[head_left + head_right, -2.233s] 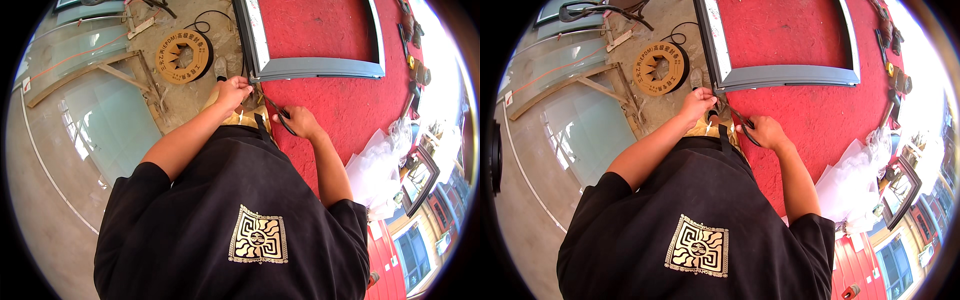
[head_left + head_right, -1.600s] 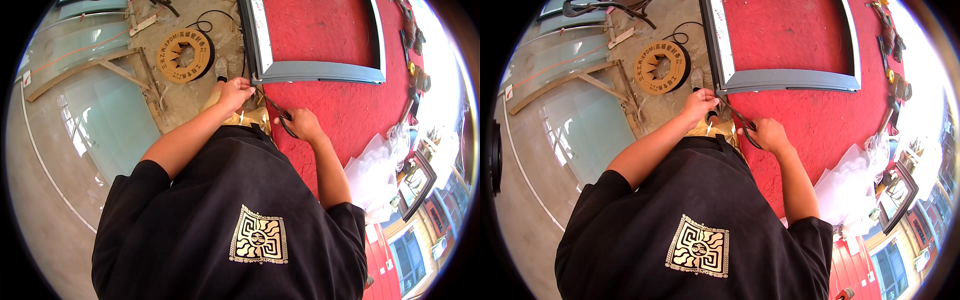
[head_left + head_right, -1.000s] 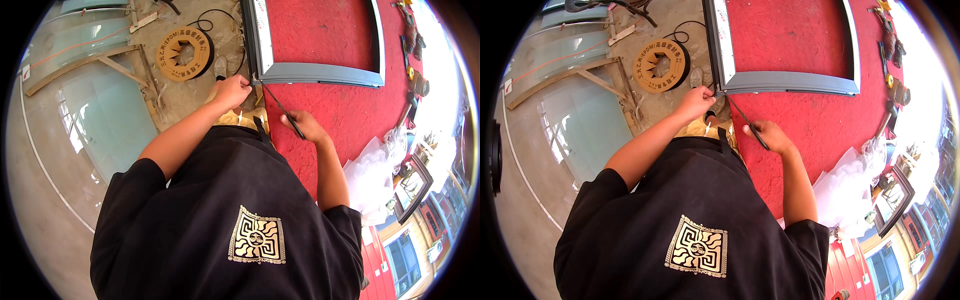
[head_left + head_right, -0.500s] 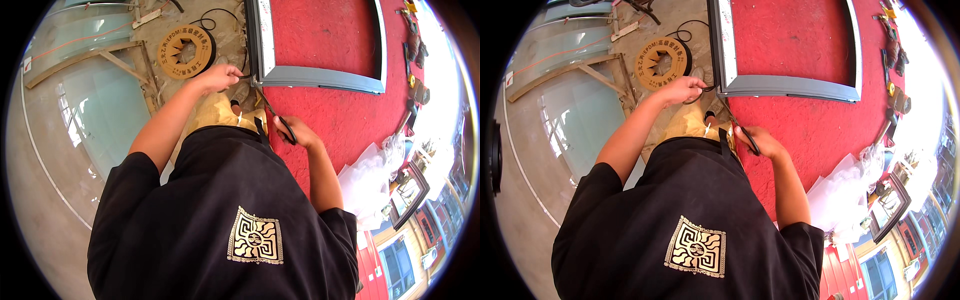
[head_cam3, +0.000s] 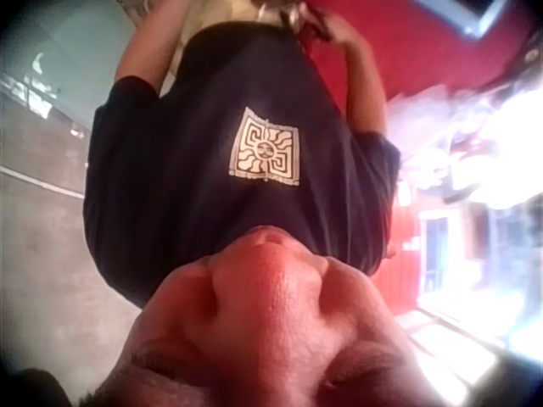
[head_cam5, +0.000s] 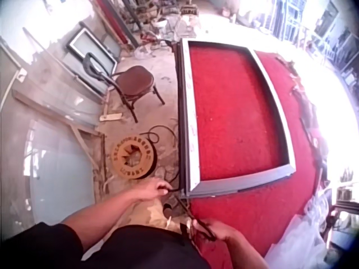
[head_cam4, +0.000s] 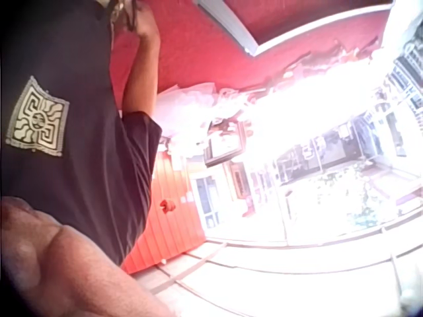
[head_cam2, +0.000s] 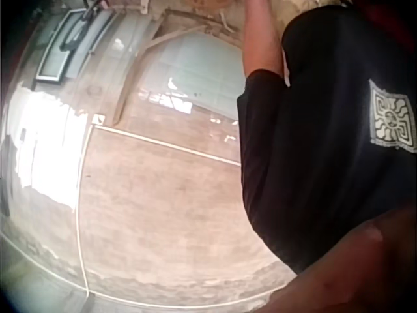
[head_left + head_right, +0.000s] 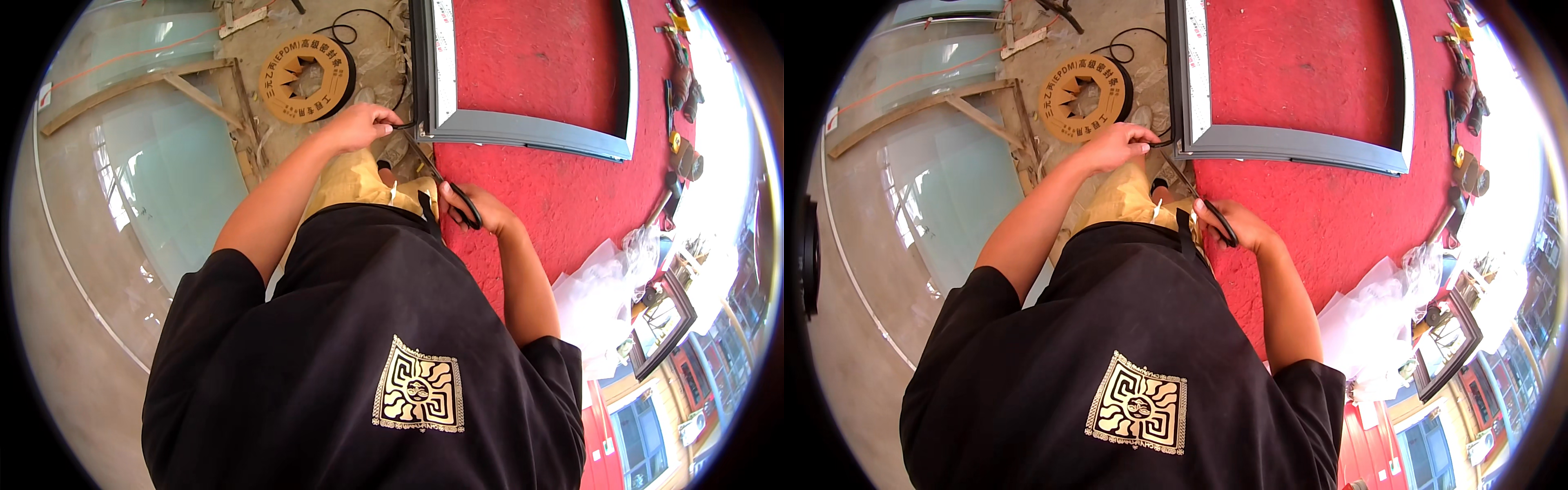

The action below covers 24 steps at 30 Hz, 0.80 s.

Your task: The person presses a black rubber seal into the channel of a metal frame by hand. They use scissors to cut the seal at the corners. They press the rubber material into the grooves along all sides of the frame.

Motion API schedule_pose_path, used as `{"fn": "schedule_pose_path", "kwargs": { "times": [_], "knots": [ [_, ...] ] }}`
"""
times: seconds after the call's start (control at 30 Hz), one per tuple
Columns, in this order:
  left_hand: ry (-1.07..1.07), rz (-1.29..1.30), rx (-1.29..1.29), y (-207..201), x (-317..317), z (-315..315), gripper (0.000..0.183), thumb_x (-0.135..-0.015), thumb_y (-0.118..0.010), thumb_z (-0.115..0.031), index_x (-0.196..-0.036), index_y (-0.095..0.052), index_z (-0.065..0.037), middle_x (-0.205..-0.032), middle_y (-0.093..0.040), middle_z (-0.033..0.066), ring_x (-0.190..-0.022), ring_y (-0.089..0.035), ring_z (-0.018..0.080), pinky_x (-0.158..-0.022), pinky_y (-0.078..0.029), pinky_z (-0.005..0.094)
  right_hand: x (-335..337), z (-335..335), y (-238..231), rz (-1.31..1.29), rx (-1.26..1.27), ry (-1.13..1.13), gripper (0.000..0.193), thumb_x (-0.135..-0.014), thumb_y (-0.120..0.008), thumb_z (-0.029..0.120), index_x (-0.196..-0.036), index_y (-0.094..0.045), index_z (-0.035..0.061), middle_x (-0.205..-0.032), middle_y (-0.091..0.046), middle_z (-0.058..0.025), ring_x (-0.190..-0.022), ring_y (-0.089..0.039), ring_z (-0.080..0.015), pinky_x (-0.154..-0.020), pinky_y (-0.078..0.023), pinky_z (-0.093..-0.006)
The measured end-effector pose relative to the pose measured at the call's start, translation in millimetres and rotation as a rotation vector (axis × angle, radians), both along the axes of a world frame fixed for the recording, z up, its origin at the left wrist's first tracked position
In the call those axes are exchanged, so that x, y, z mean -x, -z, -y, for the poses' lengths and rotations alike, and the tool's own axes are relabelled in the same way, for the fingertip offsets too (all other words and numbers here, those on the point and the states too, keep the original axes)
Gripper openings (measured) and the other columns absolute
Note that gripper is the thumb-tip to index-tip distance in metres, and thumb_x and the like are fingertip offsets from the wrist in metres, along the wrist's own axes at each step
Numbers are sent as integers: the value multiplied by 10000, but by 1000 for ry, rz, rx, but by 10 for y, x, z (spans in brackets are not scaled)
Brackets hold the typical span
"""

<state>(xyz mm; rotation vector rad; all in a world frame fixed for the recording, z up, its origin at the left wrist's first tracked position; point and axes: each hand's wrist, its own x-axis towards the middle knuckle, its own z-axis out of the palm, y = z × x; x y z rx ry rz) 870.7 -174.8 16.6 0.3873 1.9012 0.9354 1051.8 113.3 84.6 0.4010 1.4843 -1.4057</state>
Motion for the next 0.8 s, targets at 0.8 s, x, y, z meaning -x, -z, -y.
{"fn": "schedule_pose_path", "kwargs": {
  "times": [0.8],
  "knots": [
    [91, -211, -16, 11, 41, 8, 278, -1055, -721, -204, -1302, -810, -111, -1222, -803, 152, -1123, -747, 334, -980, -574, 454, 139, -35, 52, 12, -36, -7, 855, -997, -591, 864, -891, -678, 21, -669, -570, -30, -534, -574, -151, -521, -455, -314]
  ]
}}
